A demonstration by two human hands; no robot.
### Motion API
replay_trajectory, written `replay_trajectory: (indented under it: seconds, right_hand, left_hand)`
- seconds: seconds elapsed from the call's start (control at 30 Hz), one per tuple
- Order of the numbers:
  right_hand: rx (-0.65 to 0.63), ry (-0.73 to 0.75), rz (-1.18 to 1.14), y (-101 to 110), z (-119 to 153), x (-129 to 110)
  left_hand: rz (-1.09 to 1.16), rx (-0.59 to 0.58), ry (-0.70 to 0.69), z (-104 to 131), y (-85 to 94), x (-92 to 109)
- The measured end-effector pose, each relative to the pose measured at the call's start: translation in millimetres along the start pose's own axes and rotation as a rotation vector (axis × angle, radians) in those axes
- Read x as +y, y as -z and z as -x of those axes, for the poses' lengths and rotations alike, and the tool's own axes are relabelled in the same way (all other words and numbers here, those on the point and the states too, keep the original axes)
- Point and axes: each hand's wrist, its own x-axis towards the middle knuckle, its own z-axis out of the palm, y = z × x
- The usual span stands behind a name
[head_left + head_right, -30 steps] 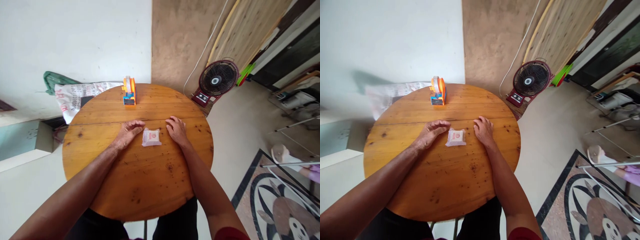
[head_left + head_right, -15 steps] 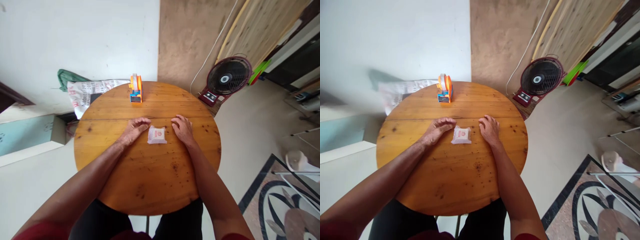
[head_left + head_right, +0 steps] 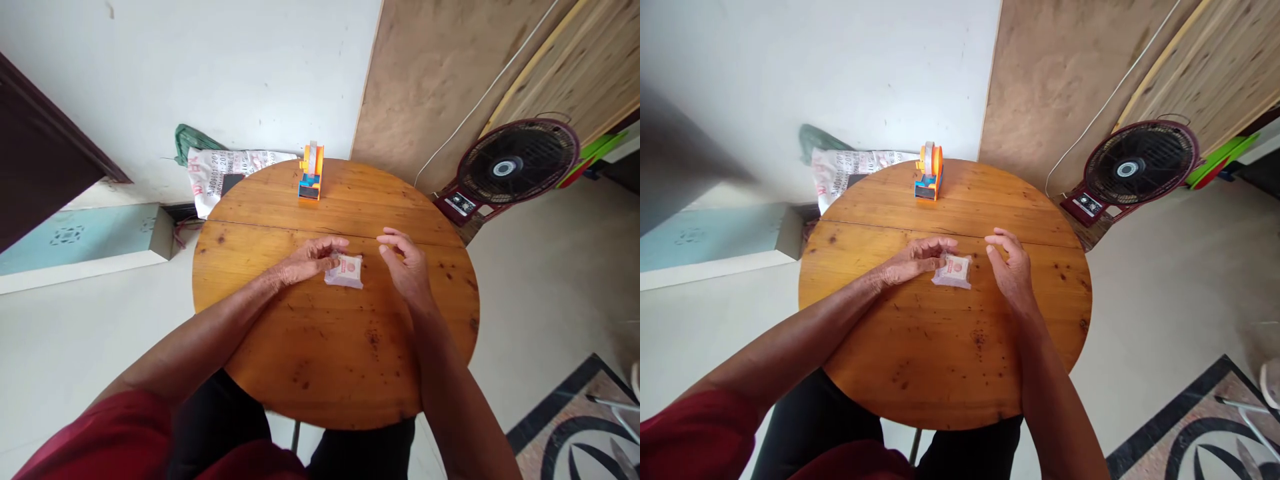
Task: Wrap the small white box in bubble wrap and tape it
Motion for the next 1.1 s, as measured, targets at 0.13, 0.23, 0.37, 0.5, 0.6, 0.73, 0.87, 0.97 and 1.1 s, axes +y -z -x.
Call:
replay_trajectory:
  seconds: [0.13,0.23,0.37,0.5,0.6,0.73,0.87,0.97,1.1]
  right_hand:
    - [-0.246,0.136,-0.031,16,-12,-43]
    - [-0.401,0.22,-0.063,15,-22,-55]
    - [-0.313,0.188,-0.204,0,-21,-40]
    - [-0.384,0.168,-0.256,-3,-11,-23]
    - [-0.531,0.206,-0.168,4,-7,-23]
    - [-0.58,0.263,-0.027,5,-5,-28]
    - [-0.558,0.288,0.016,1,-5,-30]
    - [-0.519,0.306,0.059,-1,-6,-29]
    - [-0.393,0.343,0.079,-2,-6,-28]
  left_hand:
    - [0.015,-0.079,-0.01,1,-1.6,3]
    - [0.003,-0.135,-0.02,1,-2.9,8]
    - [0.007,-0.165,-0.016,2,-3.5,10]
    - [-0.001,-0.156,-0.03,2,-4.8,11]
    - [-0.011,-0.156,-0.031,2,-5.8,13]
    - [-0.011,-0.158,-0.037,1,-5.4,14]
    - [0.024,-0.146,-0.04,-1,-3.9,11]
    - [0.048,-0.139,-0.031,-2,-1.8,7]
    - [0.077,-0.154,-0.014,-3,1.2,6]
